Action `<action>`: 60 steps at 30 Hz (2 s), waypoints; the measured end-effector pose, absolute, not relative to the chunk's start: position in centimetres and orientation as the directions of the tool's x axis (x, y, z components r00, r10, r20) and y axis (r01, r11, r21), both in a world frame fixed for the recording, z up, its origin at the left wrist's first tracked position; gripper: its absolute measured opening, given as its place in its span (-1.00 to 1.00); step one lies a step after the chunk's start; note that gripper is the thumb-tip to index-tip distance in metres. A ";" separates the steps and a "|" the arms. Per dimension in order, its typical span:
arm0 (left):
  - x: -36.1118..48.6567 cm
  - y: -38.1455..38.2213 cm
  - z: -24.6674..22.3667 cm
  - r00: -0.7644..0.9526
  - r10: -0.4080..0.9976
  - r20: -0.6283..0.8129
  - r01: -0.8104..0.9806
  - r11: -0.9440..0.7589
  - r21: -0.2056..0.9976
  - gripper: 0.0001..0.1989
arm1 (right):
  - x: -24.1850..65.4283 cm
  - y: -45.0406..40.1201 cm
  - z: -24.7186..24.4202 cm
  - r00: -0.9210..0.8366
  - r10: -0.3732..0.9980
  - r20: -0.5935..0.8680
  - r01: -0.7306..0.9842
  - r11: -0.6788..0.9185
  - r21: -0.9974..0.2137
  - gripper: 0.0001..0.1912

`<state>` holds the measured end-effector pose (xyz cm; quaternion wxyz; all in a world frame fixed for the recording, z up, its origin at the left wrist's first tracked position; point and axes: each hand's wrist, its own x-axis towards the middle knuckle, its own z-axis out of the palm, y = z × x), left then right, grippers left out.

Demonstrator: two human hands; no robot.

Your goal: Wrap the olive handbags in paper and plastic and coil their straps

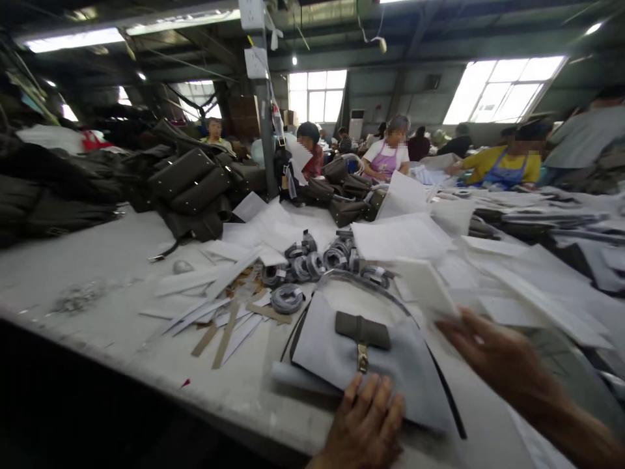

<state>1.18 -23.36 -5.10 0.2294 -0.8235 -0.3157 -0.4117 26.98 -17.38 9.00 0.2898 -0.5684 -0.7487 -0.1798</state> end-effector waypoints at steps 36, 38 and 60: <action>-2.3 -25.1 -1.0 0.411 0.501 0.762 0.257 -0.865 0.431 -0.79 | 14.6 -22.8 1.6 -0.500 0.826 0.259 0.857 0.514 0.014 -0.42; -2.2 -25.3 -1.2 0.381 0.521 0.764 0.239 -0.853 0.463 -0.81 | 13.8 -23.3 1.3 -0.455 0.845 0.281 0.884 0.467 0.025 -0.43; -5.6 -20.3 -1.4 0.605 0.531 0.593 0.705 -0.704 -0.088 -0.63 | 13.9 -24.5 1.2 -0.330 0.901 0.280 0.909 0.384 -0.162 -0.42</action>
